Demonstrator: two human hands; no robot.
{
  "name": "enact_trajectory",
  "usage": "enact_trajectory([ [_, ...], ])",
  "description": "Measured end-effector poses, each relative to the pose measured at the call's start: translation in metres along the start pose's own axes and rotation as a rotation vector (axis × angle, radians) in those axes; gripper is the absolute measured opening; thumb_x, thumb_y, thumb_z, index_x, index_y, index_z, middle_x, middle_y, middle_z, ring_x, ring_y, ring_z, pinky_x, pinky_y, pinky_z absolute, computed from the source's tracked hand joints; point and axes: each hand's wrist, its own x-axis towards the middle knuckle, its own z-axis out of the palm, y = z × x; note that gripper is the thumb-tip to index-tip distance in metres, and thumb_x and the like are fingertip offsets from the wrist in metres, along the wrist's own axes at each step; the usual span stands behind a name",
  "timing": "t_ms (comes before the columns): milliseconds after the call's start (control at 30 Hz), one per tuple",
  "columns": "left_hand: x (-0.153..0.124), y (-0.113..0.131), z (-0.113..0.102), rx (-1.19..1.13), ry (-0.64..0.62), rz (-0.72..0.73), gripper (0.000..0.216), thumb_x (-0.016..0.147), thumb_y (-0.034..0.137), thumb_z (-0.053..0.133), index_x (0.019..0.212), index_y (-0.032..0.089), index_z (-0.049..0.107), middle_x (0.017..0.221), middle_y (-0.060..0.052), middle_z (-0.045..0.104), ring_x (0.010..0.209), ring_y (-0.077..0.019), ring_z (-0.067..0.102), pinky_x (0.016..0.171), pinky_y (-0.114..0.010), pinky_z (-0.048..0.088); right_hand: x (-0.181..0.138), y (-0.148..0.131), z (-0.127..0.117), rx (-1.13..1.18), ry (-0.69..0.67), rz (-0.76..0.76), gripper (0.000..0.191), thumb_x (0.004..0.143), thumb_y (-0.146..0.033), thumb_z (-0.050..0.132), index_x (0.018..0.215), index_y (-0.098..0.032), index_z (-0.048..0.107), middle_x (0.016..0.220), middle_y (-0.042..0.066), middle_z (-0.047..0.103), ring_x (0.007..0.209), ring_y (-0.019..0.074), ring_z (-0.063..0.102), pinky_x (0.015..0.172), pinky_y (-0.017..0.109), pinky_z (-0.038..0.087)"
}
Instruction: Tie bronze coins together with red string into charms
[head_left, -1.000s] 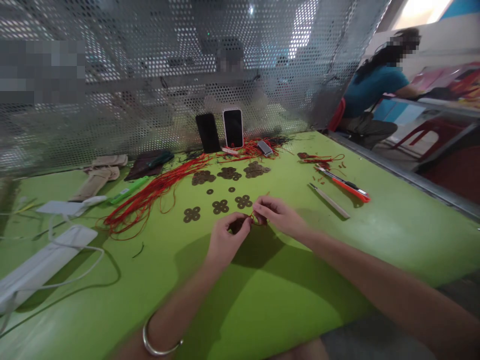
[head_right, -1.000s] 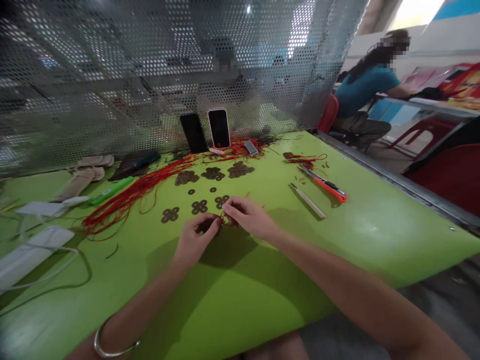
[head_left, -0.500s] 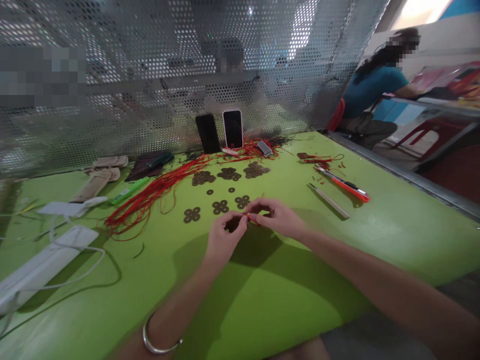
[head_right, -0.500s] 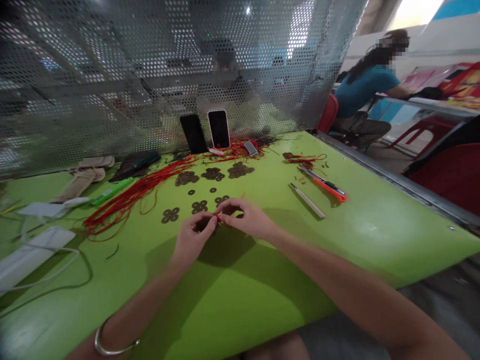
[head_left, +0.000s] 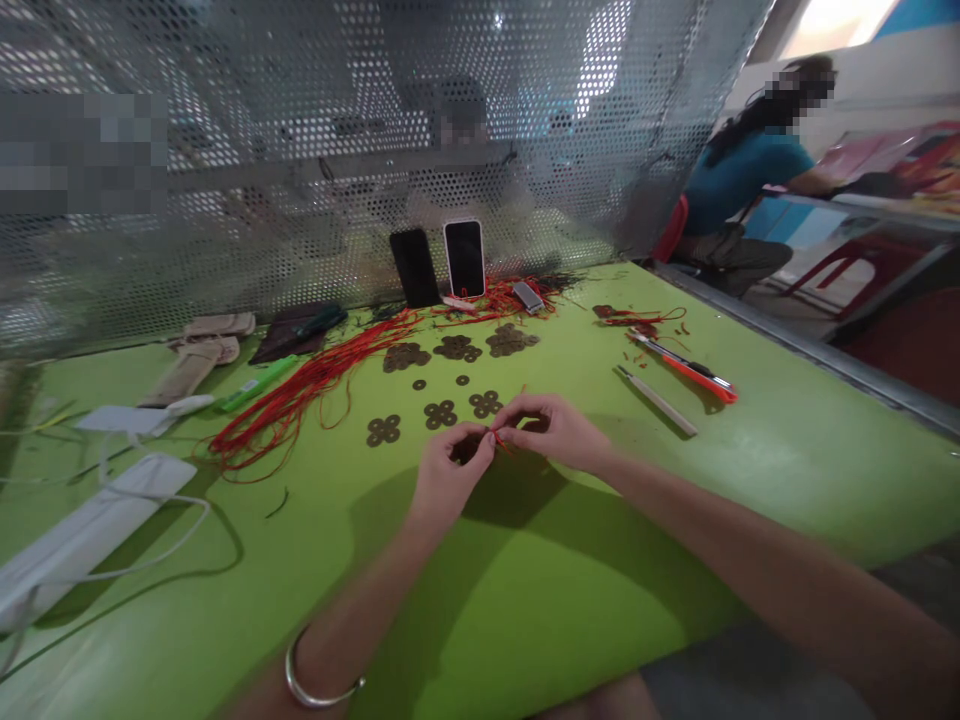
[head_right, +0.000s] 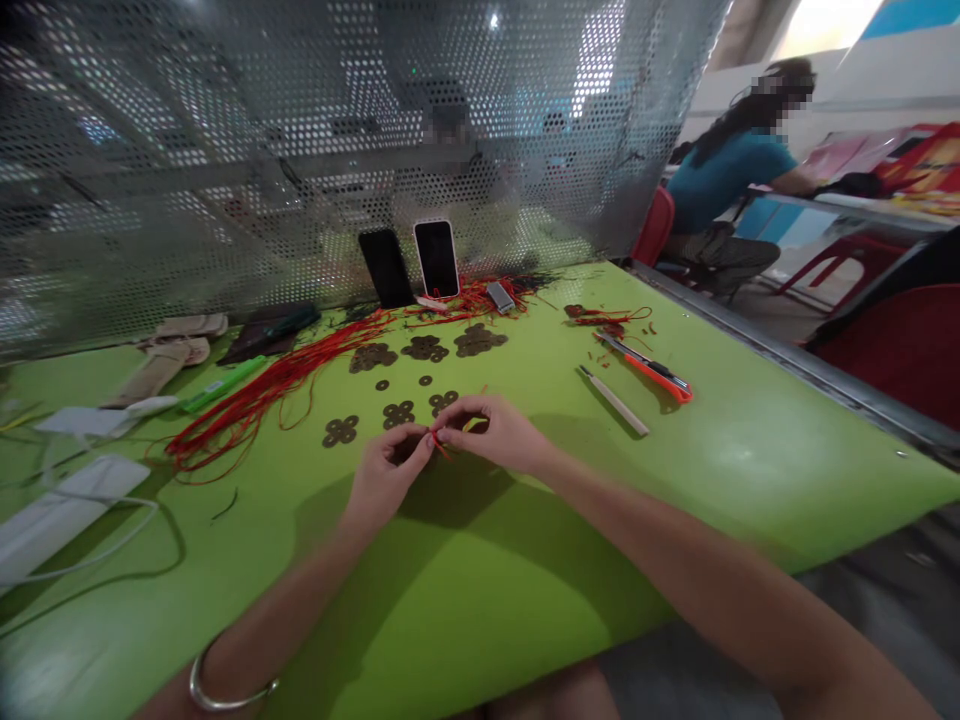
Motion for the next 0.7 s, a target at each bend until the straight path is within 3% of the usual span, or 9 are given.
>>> enact_trajectory([
  [133,0.0017,-0.0025,0.0002,-0.003,-0.029,0.022,0.021,0.076,0.035,0.061,0.08,0.017,0.07,0.069,-0.003,0.066,0.061,-0.0121,0.056,0.055,-0.023,0.045,0.0009,0.0013,-0.0017,-0.002,-0.015,-0.005,0.019,0.076,-0.033,0.066,0.086,-0.017,0.068,0.083,0.004,0.066,0.075,0.0131,0.06,0.066,0.027,0.048],
  [433,-0.0012,-0.0012,0.0007,0.029,-0.015,0.024,0.021,0.078,0.036,0.061,0.081,0.017,0.07,0.066,-0.002,0.064,0.057,-0.0108,0.051,0.05,-0.021,0.039,0.0,-0.0008,-0.0013,-0.043,-0.006,0.016,0.019,0.077,-0.034,0.065,0.085,-0.016,0.066,0.082,0.004,0.065,0.075,0.0132,0.059,0.065,0.026,0.047],
  [700,-0.0019,-0.0036,0.0,0.035,-0.003,0.01,0.022,0.079,0.038,0.06,0.083,0.018,0.069,0.068,-0.002,0.064,0.059,-0.0118,0.052,0.052,-0.023,0.039,-0.003,-0.0037,0.0027,-0.227,0.012,-0.168,0.012,0.084,-0.027,0.056,0.088,-0.016,0.06,0.087,0.004,0.061,0.076,0.0127,0.056,0.069,0.027,0.047],
])
